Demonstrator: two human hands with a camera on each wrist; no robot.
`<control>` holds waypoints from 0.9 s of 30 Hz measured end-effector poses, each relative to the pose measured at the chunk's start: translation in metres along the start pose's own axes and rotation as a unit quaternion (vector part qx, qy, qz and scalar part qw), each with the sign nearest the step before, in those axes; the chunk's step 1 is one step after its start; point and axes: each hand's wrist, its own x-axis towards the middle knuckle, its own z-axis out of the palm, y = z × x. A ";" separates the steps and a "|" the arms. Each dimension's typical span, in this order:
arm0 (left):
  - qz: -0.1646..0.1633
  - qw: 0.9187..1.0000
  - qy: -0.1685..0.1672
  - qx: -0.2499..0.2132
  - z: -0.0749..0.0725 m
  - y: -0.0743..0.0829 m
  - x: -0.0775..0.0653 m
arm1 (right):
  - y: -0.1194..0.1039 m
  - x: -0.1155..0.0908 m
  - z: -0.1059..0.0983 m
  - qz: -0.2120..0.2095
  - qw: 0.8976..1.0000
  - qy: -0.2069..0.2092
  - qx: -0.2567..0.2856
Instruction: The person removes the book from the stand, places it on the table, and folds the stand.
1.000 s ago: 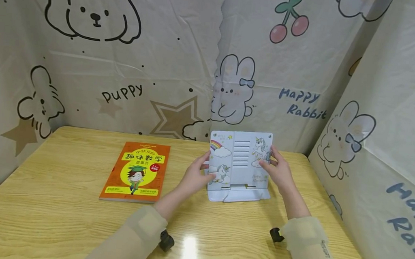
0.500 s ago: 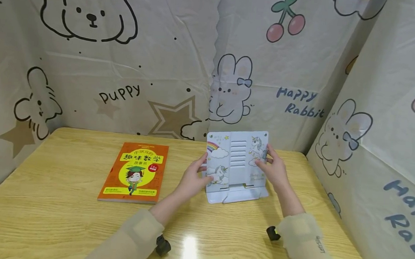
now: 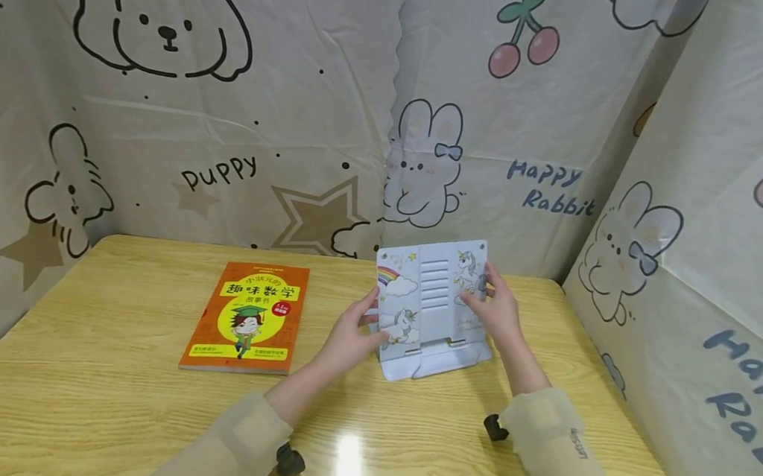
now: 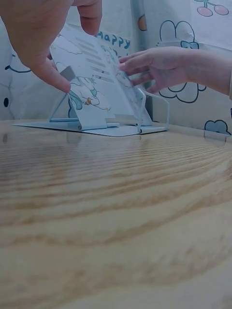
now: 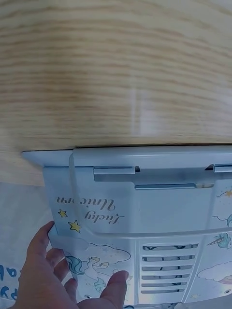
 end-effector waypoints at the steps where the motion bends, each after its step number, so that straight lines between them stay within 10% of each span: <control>1: -0.001 1.000 -0.002 -0.002 0.000 0.000 -0.001 | 0.000 0.001 0.001 -0.002 1.000 0.001 -0.001; 27: 0.004 0.999 -0.034 -0.026 -0.007 0.000 -0.024 | -0.004 0.008 0.013 -0.020 1.000 -0.003 -0.004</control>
